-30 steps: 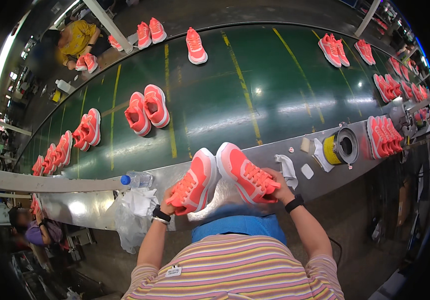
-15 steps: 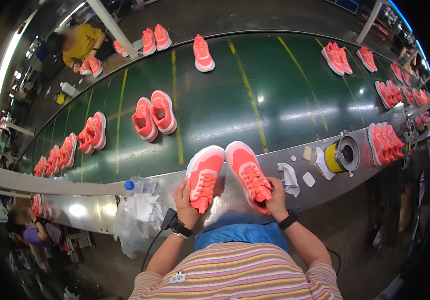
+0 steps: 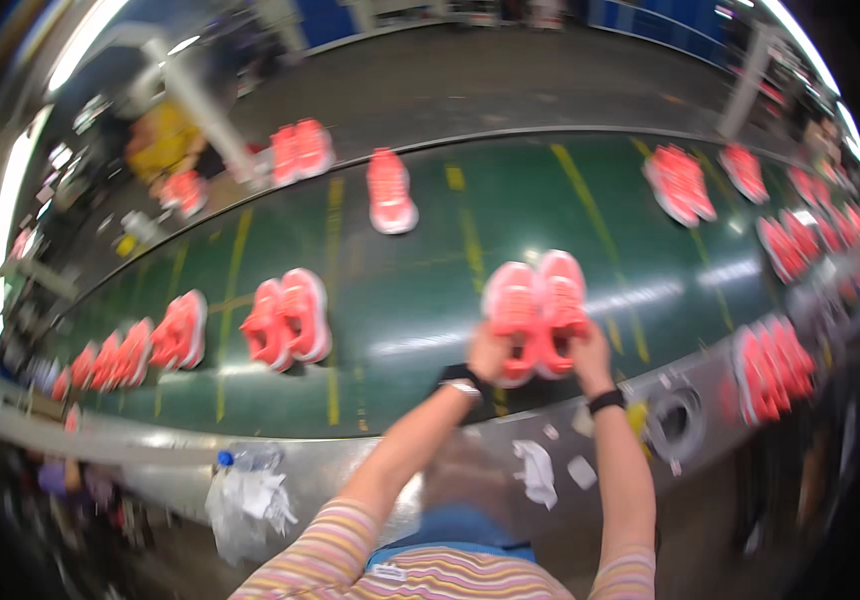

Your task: Cleaning and inspecting red and white sneakers on a factory assembly line.

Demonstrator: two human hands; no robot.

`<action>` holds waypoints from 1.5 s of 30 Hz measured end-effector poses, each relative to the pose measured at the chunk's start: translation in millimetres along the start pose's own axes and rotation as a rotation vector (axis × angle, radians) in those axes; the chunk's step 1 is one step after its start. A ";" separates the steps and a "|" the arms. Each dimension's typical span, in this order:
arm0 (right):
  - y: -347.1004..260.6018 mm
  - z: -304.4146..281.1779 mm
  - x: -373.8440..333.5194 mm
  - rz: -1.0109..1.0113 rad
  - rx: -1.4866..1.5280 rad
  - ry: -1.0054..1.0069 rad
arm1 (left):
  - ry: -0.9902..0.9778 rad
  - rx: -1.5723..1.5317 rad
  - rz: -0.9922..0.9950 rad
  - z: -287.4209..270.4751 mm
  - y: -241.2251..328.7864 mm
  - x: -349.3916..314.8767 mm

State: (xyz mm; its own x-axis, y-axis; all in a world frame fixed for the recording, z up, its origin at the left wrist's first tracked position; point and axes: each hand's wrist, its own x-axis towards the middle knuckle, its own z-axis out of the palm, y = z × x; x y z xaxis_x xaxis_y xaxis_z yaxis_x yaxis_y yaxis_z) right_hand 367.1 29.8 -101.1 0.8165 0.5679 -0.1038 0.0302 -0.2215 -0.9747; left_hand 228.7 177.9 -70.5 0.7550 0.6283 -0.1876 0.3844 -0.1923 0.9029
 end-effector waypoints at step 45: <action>-204.3 83.1 -282.3 -0.246 0.158 -0.168 | -0.475 0.396 -0.188 -213.8 -11.6 -279.3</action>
State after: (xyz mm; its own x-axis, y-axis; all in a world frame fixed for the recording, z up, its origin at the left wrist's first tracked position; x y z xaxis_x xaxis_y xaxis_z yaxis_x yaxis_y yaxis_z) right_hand 82.6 -19.4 110.9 0.6888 0.7151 0.1195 0.1135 0.0564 -0.9919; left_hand -100.2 165.8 54.1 0.7735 0.2936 -0.5616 0.6315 -0.4317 0.6441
